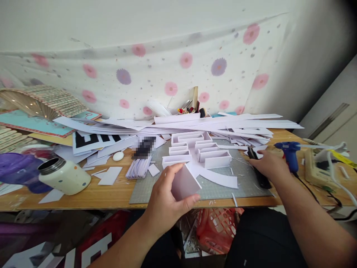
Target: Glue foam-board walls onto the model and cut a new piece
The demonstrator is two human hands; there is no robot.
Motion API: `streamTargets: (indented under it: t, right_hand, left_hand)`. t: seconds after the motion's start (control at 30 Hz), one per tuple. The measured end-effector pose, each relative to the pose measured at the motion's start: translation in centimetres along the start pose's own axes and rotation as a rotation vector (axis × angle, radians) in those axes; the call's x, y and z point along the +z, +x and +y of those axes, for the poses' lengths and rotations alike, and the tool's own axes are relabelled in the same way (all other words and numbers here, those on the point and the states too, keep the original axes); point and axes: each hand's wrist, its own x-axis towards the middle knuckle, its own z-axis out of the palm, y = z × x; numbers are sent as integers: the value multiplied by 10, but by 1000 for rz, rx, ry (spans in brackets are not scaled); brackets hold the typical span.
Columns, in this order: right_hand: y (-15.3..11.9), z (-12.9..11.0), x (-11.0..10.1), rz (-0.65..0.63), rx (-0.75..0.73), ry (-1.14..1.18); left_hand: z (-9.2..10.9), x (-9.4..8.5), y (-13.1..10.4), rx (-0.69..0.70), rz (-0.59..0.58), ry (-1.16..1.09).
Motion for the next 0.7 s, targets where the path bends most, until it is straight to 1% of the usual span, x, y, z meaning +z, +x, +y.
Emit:
streamTargets:
  t: [0.07, 0.13, 0.17, 0.2, 0.23, 0.27, 0.3, 0.33, 0.37, 0.4, 0.43, 0.47, 0.5, 0.6, 0.63, 0.7]
  right_hand:
    - [-16, -8, -17, 21, 41, 0]
    - [-44, -22, -31, 63, 12, 68]
    - [-61, -31, -36, 138, -74, 247]
    - [-78, -41, -40, 150, -234, 425]
    - [-95, -52, -42, 89, -413, 574]
    - [-110, -63, -42, -11, -546, 690]
    - [-123, -73, -42, -118, -617, 792]
    - [-133, -82, -40, -249, -659, 852]
    - [-140, -90, -38, -347, -695, 889]
    - [-145, -95, -34, -418, -726, 904]
    - [-147, -98, -31, -449, -763, 897]
    - [-149, -101, -27, -433, -804, 875]
    - [-150, -102, -24, -386, -841, 842]
    - [-152, -103, -18, -209, -905, 737]
    - [-153, -104, -17, -172, -920, 715]
    - [-155, -105, -17, -137, -951, 691]
  left_hand:
    - [1, -3, -1, 37, 3, 37]
    - [0, -5, -2, 49, -1, 43]
    - [0, -6, -3, 50, -9, 41]
    - [-1, -6, -3, 46, -21, 38]
    - [-2, -7, -4, 42, -36, 32]
    - [-3, -7, -4, 44, -52, 22]
    - [-4, -7, -4, 51, -69, 10]
    - [-6, -8, -4, 62, -87, -5]
    - [-7, -8, -4, 75, -105, -24]
    - [-8, -9, -4, 86, -124, -45]
    - [-8, -9, -5, 92, -142, -69]
    - [-8, -9, -5, 89, -159, -92]
    - [-8, -10, -5, 81, -172, -111]
    - [-7, -10, -6, 52, -197, -147]
    - [-6, -10, -6, 42, -203, -155]
    - [-5, -11, -7, 23, -210, -175]
